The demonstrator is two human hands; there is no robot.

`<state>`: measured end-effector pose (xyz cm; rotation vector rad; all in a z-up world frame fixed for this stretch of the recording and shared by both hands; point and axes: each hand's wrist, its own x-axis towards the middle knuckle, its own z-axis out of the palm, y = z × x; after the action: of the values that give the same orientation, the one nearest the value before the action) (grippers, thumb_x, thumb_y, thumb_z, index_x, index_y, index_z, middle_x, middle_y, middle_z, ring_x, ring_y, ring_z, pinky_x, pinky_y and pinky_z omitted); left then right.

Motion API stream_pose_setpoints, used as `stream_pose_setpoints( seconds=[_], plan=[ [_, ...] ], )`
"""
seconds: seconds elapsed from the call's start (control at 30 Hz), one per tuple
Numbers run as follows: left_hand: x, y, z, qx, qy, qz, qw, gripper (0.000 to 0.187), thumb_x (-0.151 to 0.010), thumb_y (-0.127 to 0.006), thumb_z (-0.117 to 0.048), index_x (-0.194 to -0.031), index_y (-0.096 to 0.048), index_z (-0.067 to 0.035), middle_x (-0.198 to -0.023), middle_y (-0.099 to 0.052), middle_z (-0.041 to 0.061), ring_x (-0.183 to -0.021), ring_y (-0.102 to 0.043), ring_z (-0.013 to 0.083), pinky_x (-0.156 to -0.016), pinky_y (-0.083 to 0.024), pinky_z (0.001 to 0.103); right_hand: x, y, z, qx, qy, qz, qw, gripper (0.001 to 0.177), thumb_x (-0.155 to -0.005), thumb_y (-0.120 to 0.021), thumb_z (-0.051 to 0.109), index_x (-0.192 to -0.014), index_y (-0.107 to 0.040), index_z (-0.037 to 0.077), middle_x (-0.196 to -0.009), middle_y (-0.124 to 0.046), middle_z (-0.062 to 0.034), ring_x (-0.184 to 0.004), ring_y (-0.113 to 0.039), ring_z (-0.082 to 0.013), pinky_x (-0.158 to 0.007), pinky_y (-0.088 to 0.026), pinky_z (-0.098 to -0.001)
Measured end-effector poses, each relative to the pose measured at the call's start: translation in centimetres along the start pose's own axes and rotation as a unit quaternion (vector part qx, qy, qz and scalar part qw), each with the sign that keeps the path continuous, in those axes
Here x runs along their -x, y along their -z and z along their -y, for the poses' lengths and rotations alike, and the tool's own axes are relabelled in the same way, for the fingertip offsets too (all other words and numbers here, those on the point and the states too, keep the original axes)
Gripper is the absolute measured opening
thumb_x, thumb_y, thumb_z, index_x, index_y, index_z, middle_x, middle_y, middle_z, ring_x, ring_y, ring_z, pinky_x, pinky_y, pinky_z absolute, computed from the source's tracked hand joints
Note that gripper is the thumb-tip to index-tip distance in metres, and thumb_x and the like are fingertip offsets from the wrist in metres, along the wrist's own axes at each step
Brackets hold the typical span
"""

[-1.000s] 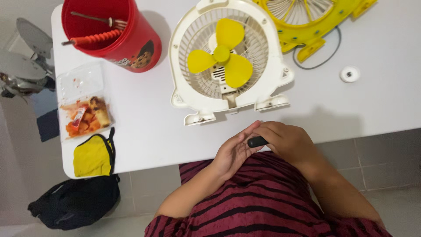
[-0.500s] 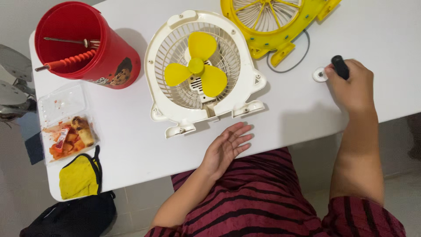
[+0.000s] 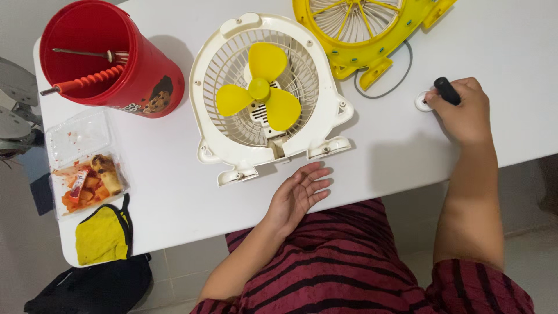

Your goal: The person uses a screwdriver to remove screws from the base of a small electric fan, then detaches the front grille and housing to expose the fan blades. The person continues to unscrew and remove additional components from the fan's base.

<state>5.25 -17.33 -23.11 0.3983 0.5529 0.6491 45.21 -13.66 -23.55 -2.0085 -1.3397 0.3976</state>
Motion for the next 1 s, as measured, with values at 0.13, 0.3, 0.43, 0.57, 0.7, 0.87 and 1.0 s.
stream_pose_setpoints(
  seconds=[0.13,0.3,0.43,0.57,0.7,0.87,1.0],
  plan=[
    [-0.2,-0.1,0.0,-0.003,0.001,0.008,1.000,0.054,-0.106,-0.045,-0.039,-0.147,-0.046,-0.003,-0.143,-0.056,0.016,-0.127,-0.057,0.0259,-0.113,-0.045,0.042,0.3,-0.3,-0.5,-0.065,-0.060,-0.021,0.996,0.018,-0.097,-0.076,0.018,-0.109,-0.073,0.005,-0.114,-0.061,-0.0071,-0.103,-0.064,-0.0196,-0.091,-0.053,-0.0355],
    [-0.6,-0.5,0.1,-0.002,0.003,0.039,0.999,0.053,-0.108,-0.044,-0.039,-0.148,-0.044,-0.005,-0.148,-0.053,0.016,-0.129,-0.056,0.0251,-0.113,-0.043,0.041,0.9,-0.4,-2.3,-0.242,-0.110,-0.066,0.962,0.014,-0.112,-0.067,0.022,-0.112,-0.065,0.008,-0.094,-0.058,-0.0069,-0.082,-0.054,-0.0142,-0.071,-0.045,-0.0309],
    [-1.3,-1.2,0.2,0.013,-0.006,0.051,0.999,0.053,-0.108,-0.043,-0.039,-0.150,-0.042,-0.007,-0.153,-0.049,0.016,-0.135,-0.053,0.0270,-0.116,-0.041,0.043,3.3,-0.5,-0.7,-0.431,0.110,-0.040,0.895,0.039,-0.118,-0.051,0.037,-0.112,-0.056,-0.001,-0.097,-0.056,-0.0103,-0.079,-0.051,-0.0137,-0.075,-0.042,-0.0248],
    [-2.0,-2.0,0.3,0.070,-0.031,0.032,0.997,0.040,-0.109,-0.044,-0.038,-0.133,-0.041,-0.005,-0.158,-0.046,0.018,-0.146,-0.045,0.0339,-0.123,-0.037,0.047,6.0,-2.9,5.7,-0.505,0.127,-0.017,0.854,0.057,-0.107,-0.059,0.063,-0.112,-0.048,0.007,-0.082,-0.059,-0.0133,-0.054,-0.047,-0.0136,-0.048,-0.040,-0.0233],
    [-2.4,-2.3,0.6,0.104,-0.051,0.037,0.993,0.056,-0.107,-0.044,-0.039,-0.150,-0.039,-0.002,-0.157,-0.043,0.019,-0.149,-0.039,0.0368,-0.125,-0.033,0.048,6.7,-5.9,12.0,-0.550,0.147,0.045,0.821,0.066,-0.095,-0.065,0.070,-0.114,-0.044,0.011,-0.076,-0.061,-0.0163,-0.048,-0.051,-0.0180,-0.045,-0.045,-0.0265],
    [-2.2,-2.1,0.6,0.154,-0.075,0.061,0.983,0.056,-0.110,-0.043,-0.037,-0.150,-0.037,0.001,-0.156,-0.042,0.023,-0.152,-0.038,0.0351,-0.128,-0.031,0.046,7.3,-8.8,15.4,-0.483,0.187,0.050,0.854,0.071,-0.095,-0.058,0.075,-0.108,-0.045,0.006,-0.072,-0.060,-0.0124,-0.056,-0.051,-0.0129,-0.053,-0.041,-0.0216],
    [-1.9,-2.1,0.2,0.147,-0.076,0.047,0.985,0.055,-0.111,-0.041,-0.036,-0.151,-0.036,0.001,-0.155,-0.042,0.025,-0.151,-0.038,0.0323,-0.128,-0.031,0.043,7.3,-9.5,15.8,-0.431,0.207,0.038,0.877,0.071,-0.097,-0.052,0.076,-0.110,-0.045,0.006,-0.071,-0.061,-0.0089,-0.057,-0.050,-0.0082,-0.052,-0.039,-0.0198]
  ],
)
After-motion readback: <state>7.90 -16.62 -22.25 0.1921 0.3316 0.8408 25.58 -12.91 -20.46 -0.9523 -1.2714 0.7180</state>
